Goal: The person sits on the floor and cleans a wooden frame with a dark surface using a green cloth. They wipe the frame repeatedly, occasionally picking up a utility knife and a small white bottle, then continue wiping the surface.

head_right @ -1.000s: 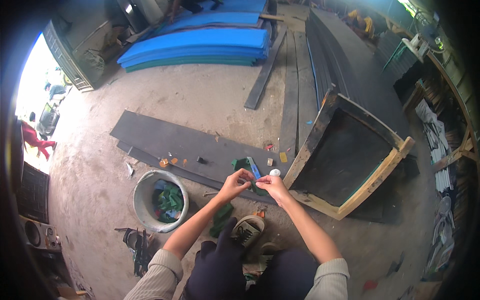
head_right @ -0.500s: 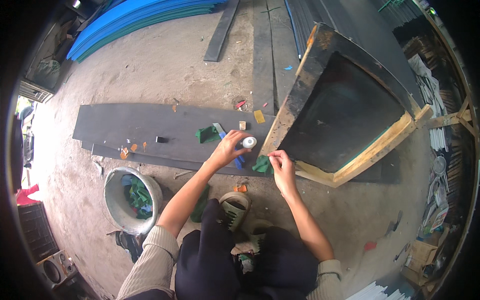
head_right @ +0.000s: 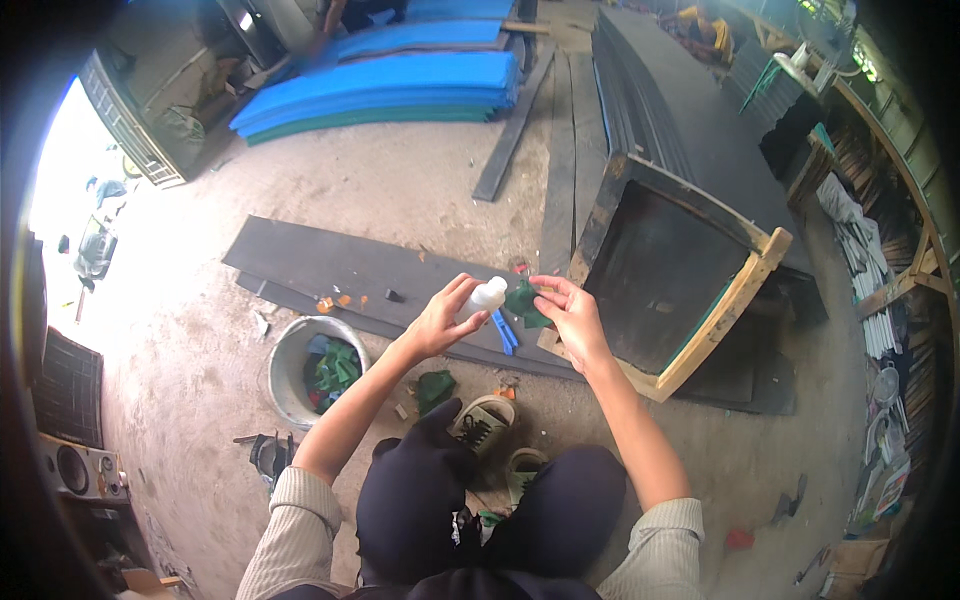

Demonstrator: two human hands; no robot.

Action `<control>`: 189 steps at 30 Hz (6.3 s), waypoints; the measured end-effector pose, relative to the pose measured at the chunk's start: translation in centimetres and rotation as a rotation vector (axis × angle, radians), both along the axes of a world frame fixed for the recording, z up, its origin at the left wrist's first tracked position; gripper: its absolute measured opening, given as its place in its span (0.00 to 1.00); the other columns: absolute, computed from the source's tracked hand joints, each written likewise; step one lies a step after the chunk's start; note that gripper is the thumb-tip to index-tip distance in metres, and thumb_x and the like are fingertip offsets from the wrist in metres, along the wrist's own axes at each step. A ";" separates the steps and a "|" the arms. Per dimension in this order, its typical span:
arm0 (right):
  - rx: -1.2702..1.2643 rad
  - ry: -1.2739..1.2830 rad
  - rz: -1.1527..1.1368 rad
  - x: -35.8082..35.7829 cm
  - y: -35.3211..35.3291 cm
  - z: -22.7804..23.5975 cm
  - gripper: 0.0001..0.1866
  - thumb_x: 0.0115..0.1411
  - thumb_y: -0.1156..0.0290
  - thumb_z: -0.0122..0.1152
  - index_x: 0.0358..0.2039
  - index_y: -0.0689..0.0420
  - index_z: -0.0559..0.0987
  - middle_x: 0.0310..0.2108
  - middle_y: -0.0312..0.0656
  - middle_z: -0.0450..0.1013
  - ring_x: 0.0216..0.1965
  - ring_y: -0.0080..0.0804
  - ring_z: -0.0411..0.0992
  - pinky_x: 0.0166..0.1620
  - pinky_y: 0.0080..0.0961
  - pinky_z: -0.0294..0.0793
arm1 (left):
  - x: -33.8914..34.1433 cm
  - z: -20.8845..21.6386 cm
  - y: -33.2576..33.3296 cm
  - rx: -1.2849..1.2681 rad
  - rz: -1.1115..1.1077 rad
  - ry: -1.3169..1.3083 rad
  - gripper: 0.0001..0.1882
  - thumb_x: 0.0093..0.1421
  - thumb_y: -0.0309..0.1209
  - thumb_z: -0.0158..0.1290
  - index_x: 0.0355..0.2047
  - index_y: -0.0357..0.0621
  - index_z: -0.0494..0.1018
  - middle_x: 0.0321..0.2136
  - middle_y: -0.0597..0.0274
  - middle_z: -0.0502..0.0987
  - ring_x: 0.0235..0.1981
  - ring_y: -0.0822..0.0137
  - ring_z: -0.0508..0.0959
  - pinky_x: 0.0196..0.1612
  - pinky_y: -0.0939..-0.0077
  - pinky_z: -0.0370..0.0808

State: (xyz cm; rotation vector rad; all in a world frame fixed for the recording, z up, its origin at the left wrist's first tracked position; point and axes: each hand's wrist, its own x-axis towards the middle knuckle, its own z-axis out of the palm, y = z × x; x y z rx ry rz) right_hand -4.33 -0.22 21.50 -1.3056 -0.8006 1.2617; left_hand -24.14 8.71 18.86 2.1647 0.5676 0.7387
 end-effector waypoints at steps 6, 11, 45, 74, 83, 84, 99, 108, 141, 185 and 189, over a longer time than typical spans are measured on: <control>0.080 0.116 -0.015 -1.9 -1.6 4.2 0.16 0.58 0.79 0.47 0.48 0.62 0.67 0.42 0.44 0.71 0.40 0.28 0.71 0.43 0.23 0.72 | -1.9 6.8 -3.0 0.252 0.095 0.152 0.19 0.53 0.37 0.53 0.41 0.39 0.67 0.33 0.50 0.71 0.35 0.49 0.74 0.37 0.62 0.71; 0.021 0.210 -0.065 -3.4 -3.7 3.5 0.17 0.57 0.81 0.48 0.49 0.60 0.67 0.43 0.44 0.69 0.40 0.27 0.70 0.43 0.25 0.70 | -2.2 7.6 -4.9 0.562 0.110 0.286 0.19 0.50 0.41 0.55 0.39 0.43 0.70 0.30 0.56 0.72 0.25 0.54 0.76 0.27 0.65 0.74; -0.045 -0.282 -0.470 11.5 -4.1 -11.0 0.05 0.55 0.78 0.55 0.33 0.62 0.76 0.32 0.37 0.74 0.35 0.17 0.69 0.42 0.13 0.67 | 8.8 -23.0 2.5 -0.311 0.214 -0.031 0.21 0.54 0.25 0.53 0.48 0.39 0.63 0.42 0.49 0.71 0.43 0.55 0.73 0.46 0.69 0.69; 0.917 -1.659 0.404 17.4 1.6 -18.1 0.09 0.38 0.80 0.58 0.25 0.61 0.76 0.28 0.41 0.72 0.32 0.34 0.72 0.34 0.24 0.76 | 20.3 -17.8 0.1 -0.498 0.370 -0.392 0.24 0.62 0.37 0.43 0.50 0.27 0.59 0.12 0.71 0.56 0.16 0.80 0.55 0.17 0.81 0.53; 0.764 -1.780 0.021 16.8 2.7 -15.5 0.04 0.38 0.78 0.59 0.18 0.58 0.73 0.25 0.33 0.68 0.35 0.27 0.69 0.31 0.19 0.76 | 20.6 -18.6 0.7 -0.386 0.384 -0.376 0.20 0.62 0.38 0.42 0.44 0.29 0.63 0.13 0.64 0.61 0.17 0.76 0.59 0.19 0.77 0.58; 0.733 -1.705 0.139 16.3 2.0 -17.3 0.05 0.39 0.79 0.58 0.20 0.59 0.75 0.26 0.34 0.69 0.35 0.28 0.69 0.32 0.19 0.76 | 20.3 -19.0 0.9 -0.349 0.390 -0.372 0.20 0.62 0.38 0.42 0.44 0.30 0.64 0.13 0.64 0.62 0.17 0.76 0.59 0.19 0.77 0.58; 0.623 -1.717 -0.133 15.6 3.1 -14.5 0.08 0.38 0.80 0.58 0.24 0.59 0.77 0.26 0.39 0.70 0.32 0.34 0.70 0.33 0.26 0.73 | 19.9 -18.6 0.8 -0.337 0.382 -0.325 0.18 0.62 0.40 0.40 0.42 0.37 0.66 0.23 0.49 0.71 0.23 0.56 0.71 0.29 0.69 0.66; 0.671 -1.783 -0.118 15.7 3.6 -13.4 0.07 0.41 0.79 0.58 0.25 0.57 0.75 0.22 0.37 0.67 0.29 0.31 0.68 0.30 0.23 0.73 | 20.2 -18.2 1.0 -0.364 0.367 -0.278 0.15 0.61 0.36 0.41 0.42 0.39 0.66 0.28 0.46 0.73 0.30 0.48 0.74 0.34 0.67 0.70; 0.676 -1.987 0.172 17.1 2.1 -15.8 0.01 0.46 0.70 0.56 0.21 0.47 0.75 0.26 0.30 0.66 0.38 0.27 0.63 0.43 0.38 0.58 | 20.9 -19.1 1.0 -0.376 0.361 -0.291 0.17 0.62 0.38 0.39 0.43 0.38 0.66 0.24 0.49 0.72 0.24 0.59 0.72 0.31 0.71 0.69; 0.600 -2.006 0.121 17.1 -2.7 -20.0 0.02 0.48 0.70 0.58 0.24 0.47 0.75 0.24 0.28 0.66 0.38 0.24 0.65 0.41 0.33 0.56 | 20.4 -19.6 1.1 -0.373 0.391 -0.272 0.20 0.63 0.42 0.37 0.43 0.38 0.65 0.17 0.55 0.67 0.18 0.65 0.67 0.25 0.70 0.66; 0.415 -1.821 -0.183 17.9 -2.2 -18.9 0.05 0.46 0.71 0.60 0.25 0.47 0.75 0.23 0.28 0.66 0.37 0.25 0.65 0.37 0.33 0.55 | 20.2 -19.8 0.5 -0.337 0.402 -0.252 0.20 0.63 0.43 0.37 0.44 0.38 0.65 0.18 0.55 0.67 0.18 0.66 0.68 0.26 0.71 0.66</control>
